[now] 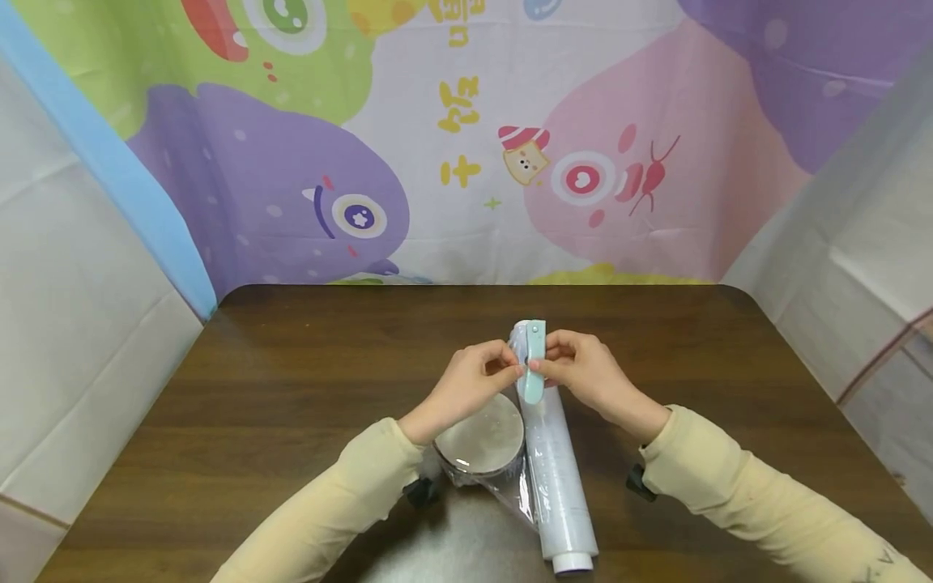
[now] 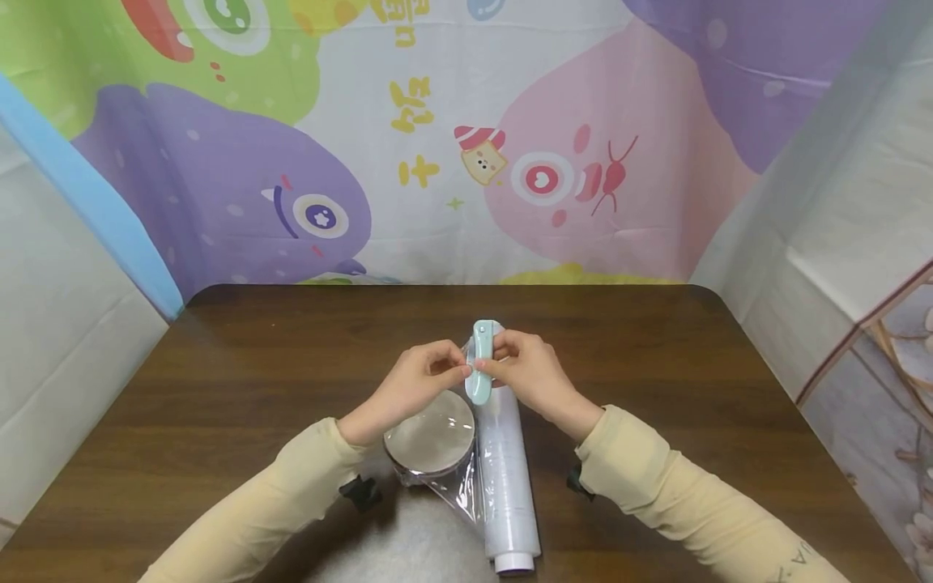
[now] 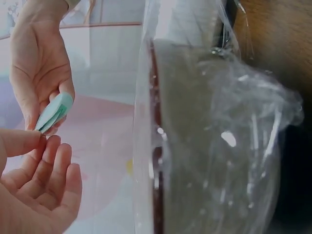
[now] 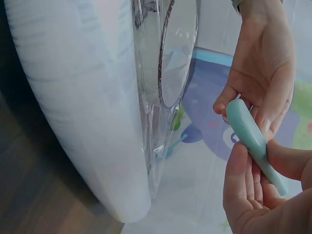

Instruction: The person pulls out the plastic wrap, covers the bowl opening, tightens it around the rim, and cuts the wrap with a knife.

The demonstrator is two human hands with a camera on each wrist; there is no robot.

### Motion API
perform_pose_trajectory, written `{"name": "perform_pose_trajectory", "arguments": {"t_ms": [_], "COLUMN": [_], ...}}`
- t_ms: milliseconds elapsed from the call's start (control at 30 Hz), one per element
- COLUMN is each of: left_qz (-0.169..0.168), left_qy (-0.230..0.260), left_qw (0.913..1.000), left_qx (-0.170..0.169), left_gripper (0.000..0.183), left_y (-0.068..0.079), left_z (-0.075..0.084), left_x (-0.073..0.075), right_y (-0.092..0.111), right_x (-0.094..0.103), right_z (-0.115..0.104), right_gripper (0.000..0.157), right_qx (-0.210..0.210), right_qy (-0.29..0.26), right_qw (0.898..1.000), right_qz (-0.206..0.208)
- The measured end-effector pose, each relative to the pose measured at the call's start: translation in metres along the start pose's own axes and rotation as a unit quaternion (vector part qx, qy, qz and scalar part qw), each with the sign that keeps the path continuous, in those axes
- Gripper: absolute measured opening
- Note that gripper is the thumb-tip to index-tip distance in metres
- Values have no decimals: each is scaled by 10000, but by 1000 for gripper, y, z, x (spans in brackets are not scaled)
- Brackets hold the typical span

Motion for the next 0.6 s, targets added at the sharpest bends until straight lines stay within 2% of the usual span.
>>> {"name": "perform_pose_trajectory", "arguments": {"t_ms": [167, 300, 433, 500, 600], "left_qz": [268, 594, 696, 722, 789], "left_qy": [91, 189, 241, 180, -123], "left_qw": [9996, 9980, 9971, 9971, 9967], "left_qx": [-70, 83, 201, 152, -114], "left_gripper": [4, 4, 6, 7, 7], "left_y": [3, 5, 7, 7, 5], "left_z": [-1, -5, -9, -8, -4], "left_x": [11, 27, 38, 42, 47], "right_y": [3, 7, 11, 13, 15], "right_x": [3, 5, 0, -3, -10], "right_z": [-4, -5, -5, -6, -8], "right_gripper": [27, 28, 30, 30, 29], "right_qx": [84, 197, 415, 507, 655], "right_qy": [509, 968, 1455, 1658, 1879], "right_qw": [9986, 9950, 9885, 9848, 9794], "right_qz": [94, 143, 2, -95, -345]}}
Point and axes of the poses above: each hand's wrist, its own y-axis away from the middle knuckle, its own x-axis out of the back of the hand, z = x × y, the point moved 8 cm from there along -y, towards the middle knuckle, and after that the axes turned 10 degrees about -z, right-handed, at the moved point
